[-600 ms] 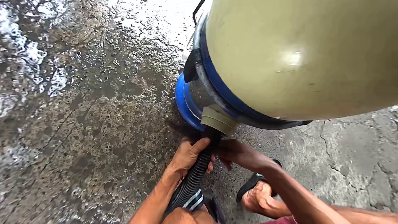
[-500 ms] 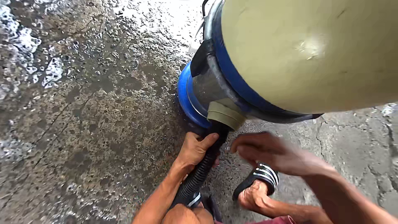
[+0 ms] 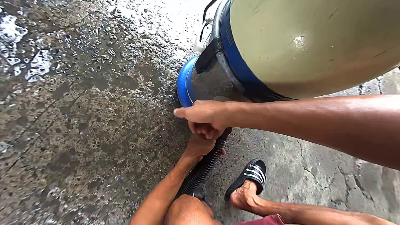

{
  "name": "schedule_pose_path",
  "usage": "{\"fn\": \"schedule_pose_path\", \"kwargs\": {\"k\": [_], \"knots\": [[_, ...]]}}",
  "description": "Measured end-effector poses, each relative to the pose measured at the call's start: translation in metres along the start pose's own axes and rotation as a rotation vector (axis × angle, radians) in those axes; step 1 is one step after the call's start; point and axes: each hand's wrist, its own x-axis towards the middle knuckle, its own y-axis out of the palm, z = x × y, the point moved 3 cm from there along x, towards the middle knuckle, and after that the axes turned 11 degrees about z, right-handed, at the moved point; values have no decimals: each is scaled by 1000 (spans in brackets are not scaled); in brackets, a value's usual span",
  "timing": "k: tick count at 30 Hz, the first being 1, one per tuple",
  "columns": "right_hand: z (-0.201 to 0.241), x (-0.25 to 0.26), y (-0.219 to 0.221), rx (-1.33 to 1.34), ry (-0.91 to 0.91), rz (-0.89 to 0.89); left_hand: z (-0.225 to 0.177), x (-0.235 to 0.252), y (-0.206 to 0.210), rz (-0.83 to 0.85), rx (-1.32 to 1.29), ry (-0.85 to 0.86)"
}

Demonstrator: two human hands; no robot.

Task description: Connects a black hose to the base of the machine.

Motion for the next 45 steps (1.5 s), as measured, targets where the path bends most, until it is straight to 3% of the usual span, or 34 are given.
{"fn": "schedule_pose_path", "kwargs": {"k": [5, 8, 12, 15, 18, 23, 35, 37, 41, 43, 45], "knots": [[-17, -39, -14, -169, -104, -122, -9, -1, 3, 71, 161, -7], [-35, -56, -26, -301, 4, -149, -17, -3, 5, 146, 429, -149], [-37, -64, -30, -497, 133, -212, -17, -3, 9, 26, 587, -228], [-40, -61, -30, -437, 210, -126, -19, -6, 10, -23, 748, -252], [-58, -61, -27, -171, 243, -28, -21, -8, 12, -57, 896, -218], [-91, -65, -19, 160, -21, 210, -22, -8, 16, -116, 908, -168], [-140, -108, -14, 367, -428, 347, -18, -10, 10, -131, 895, -167], [-137, -108, -17, 300, -449, 287, -18, -8, 10, -120, 878, -178], [-93, -93, -23, -52, -318, -14, -15, -6, 11, -150, 796, -240], [-66, -71, -21, -16, -300, -60, -15, -8, 11, -178, 773, -250], [-48, -57, -27, 21, -396, -47, -17, -9, 12, -196, 745, -232]]}}
